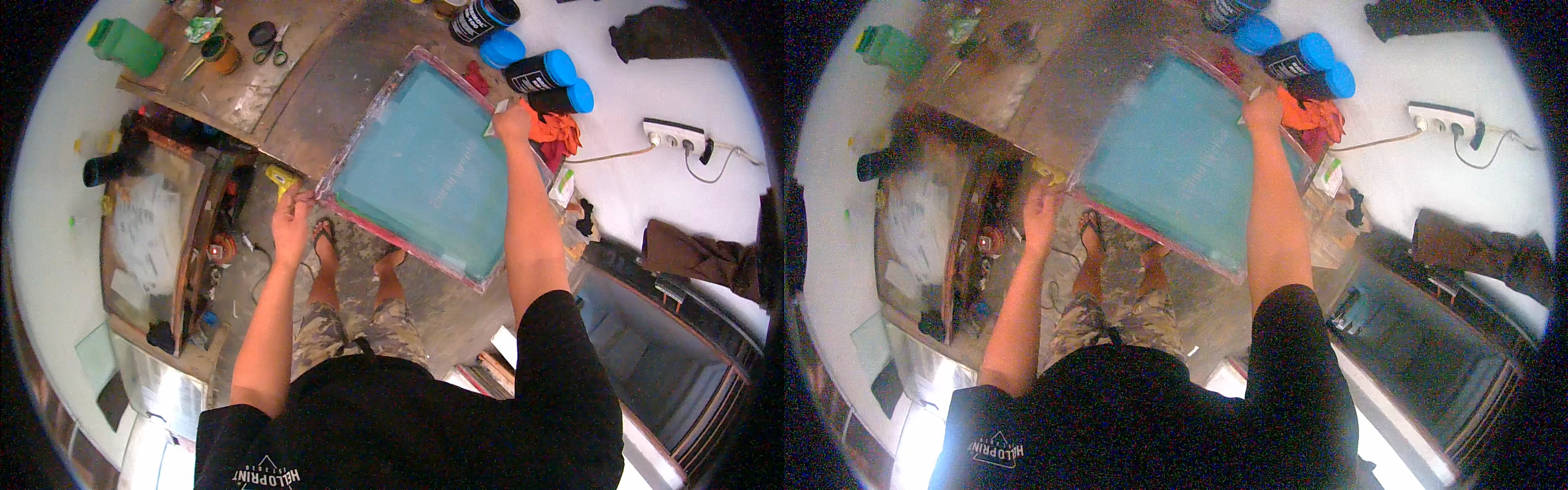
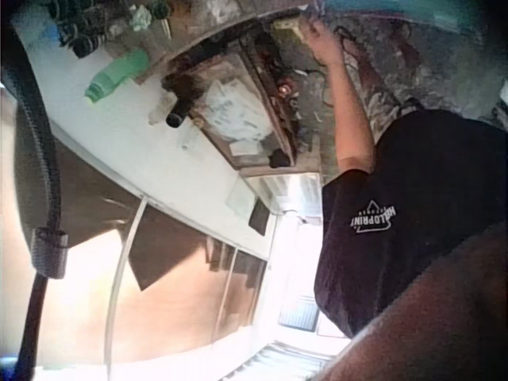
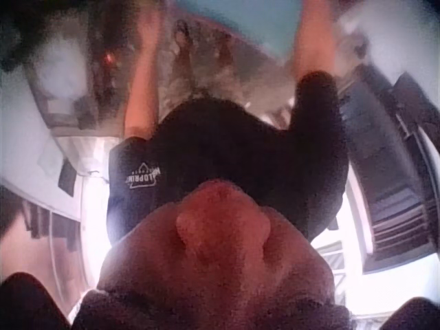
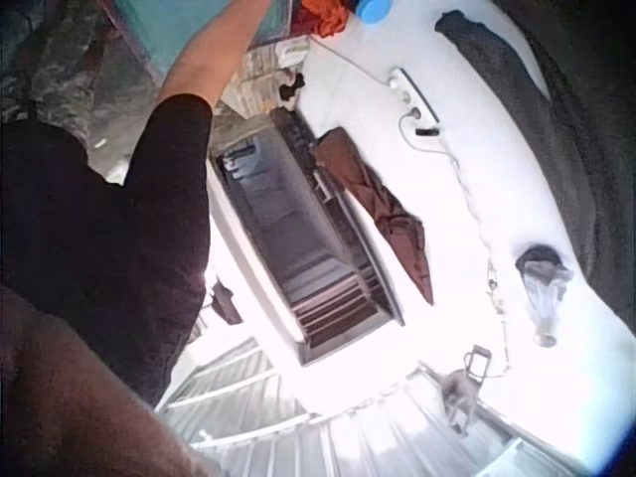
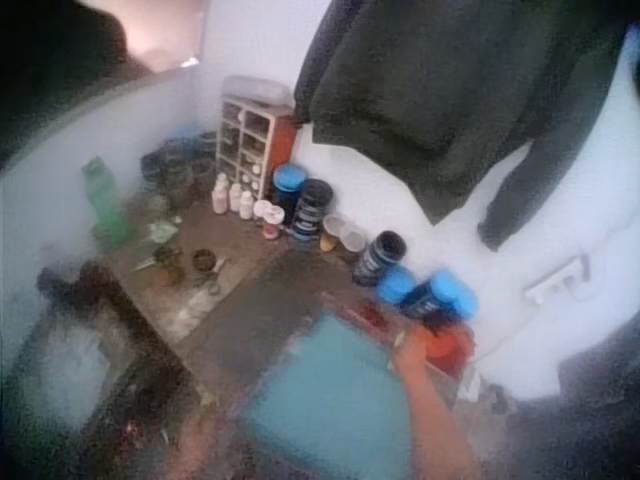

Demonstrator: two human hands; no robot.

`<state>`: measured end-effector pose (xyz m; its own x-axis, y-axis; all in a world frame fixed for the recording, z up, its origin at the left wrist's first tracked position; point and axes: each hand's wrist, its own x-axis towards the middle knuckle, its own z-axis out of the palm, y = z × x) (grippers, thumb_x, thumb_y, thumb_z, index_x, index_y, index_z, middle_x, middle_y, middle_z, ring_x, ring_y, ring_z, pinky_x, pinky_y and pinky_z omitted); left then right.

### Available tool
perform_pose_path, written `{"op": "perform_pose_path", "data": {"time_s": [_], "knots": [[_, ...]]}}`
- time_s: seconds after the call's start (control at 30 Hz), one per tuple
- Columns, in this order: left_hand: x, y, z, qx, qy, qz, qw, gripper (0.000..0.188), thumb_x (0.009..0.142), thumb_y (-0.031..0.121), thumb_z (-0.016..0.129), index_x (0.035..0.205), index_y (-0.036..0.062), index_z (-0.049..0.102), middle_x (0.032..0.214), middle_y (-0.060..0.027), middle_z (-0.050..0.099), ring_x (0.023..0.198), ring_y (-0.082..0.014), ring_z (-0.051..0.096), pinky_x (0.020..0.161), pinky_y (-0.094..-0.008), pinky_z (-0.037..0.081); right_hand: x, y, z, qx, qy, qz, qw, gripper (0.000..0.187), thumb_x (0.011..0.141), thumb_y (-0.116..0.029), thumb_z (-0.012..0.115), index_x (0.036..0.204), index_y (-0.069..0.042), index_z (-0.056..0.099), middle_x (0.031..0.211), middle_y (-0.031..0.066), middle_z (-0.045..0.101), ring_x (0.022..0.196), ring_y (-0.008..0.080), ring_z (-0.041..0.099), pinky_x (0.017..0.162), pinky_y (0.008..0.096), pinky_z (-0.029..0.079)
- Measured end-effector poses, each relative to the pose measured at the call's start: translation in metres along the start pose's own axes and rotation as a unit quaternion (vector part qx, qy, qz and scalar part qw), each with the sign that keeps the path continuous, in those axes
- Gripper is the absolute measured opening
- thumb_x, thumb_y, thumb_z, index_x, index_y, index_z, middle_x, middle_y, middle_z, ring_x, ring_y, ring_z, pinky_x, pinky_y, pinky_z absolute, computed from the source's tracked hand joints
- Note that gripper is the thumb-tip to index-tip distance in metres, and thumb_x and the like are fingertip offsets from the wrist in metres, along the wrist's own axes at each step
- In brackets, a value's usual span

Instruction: The person applies liquid to a screen printing frame using a small pad and wipes the surface and edges of the frame with a cloth.

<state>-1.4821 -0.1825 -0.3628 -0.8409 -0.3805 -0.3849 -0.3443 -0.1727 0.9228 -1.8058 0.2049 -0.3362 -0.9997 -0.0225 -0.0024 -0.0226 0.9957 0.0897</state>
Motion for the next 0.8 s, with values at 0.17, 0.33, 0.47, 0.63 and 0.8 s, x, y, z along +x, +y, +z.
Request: {"op": "perform_pose_path", "data": {"time_s": [0.17,0.33,0.47,0.63,0.8], "knots": [[-0.001,0.003,0.001,0.002,-0.002,-0.015,1.000,0.040,0.098,0.014,0.051,0.134,-0.0031,0.050,0.109,-0.0101,0.068,0.099,-0.0153,0.063,0.088,-0.0281,0.049,0.019,-0.025,0.004,0.014,0.030,-0.031,0.999,0.036,0.077,-0.033,0.072,0.086,0.002,0.070,0.089,0.0236,0.069,0.085,0.0400,0.068,0.077,0.0486,0.054],[-0.001,0.010,-0.005,0.064,-0.011,0.002,0.998,0.040,0.097,0.013,0.051,0.135,-0.0011,0.050,0.110,-0.0096,0.068,0.099,-0.0156,0.064,0.089,-0.0291,0.049,0.038,-0.060,0.001,0.002,0.046,-0.077,0.996,0.033,0.076,-0.029,0.070,0.087,0.003,0.071,0.089,0.0231,0.069,0.083,0.0391,0.069,0.077,0.0480,0.055],[-0.001,0.009,-0.008,0.079,-0.023,-0.010,0.997,0.041,0.096,0.011,0.051,0.135,-0.0005,0.050,0.111,-0.0115,0.069,0.101,-0.0169,0.064,0.091,-0.0300,0.049,0.057,-0.083,0.004,0.018,0.033,-0.063,0.997,0.031,0.076,-0.027,0.069,0.087,0.002,0.071,0.089,0.0228,0.070,0.083,0.0386,0.069,0.077,0.0466,0.055],[-0.001,0.001,-0.007,0.055,-0.003,-0.002,0.999,0.040,0.095,0.010,0.052,0.134,-0.0014,0.051,0.111,-0.0125,0.070,0.103,-0.0177,0.064,0.092,-0.0309,0.049,0.067,-0.137,-0.021,0.022,-0.010,-0.091,0.996,0.027,0.071,-0.018,0.067,0.088,0.004,0.070,0.092,0.0273,0.068,0.091,0.0423,0.067,0.083,0.0476,0.054],[-0.001,-0.003,-0.009,0.018,-0.001,-0.035,0.999,0.039,0.096,0.010,0.053,0.132,-0.0020,0.052,0.110,-0.0130,0.070,0.103,-0.0180,0.064,0.093,-0.0310,0.049,0.073,-0.176,-0.031,0.025,0.005,-0.158,0.987,0.032,0.080,-0.028,0.066,0.090,0.002,0.070,0.091,0.0226,0.070,0.085,0.0398,0.068,0.077,0.0471,0.055]]}}
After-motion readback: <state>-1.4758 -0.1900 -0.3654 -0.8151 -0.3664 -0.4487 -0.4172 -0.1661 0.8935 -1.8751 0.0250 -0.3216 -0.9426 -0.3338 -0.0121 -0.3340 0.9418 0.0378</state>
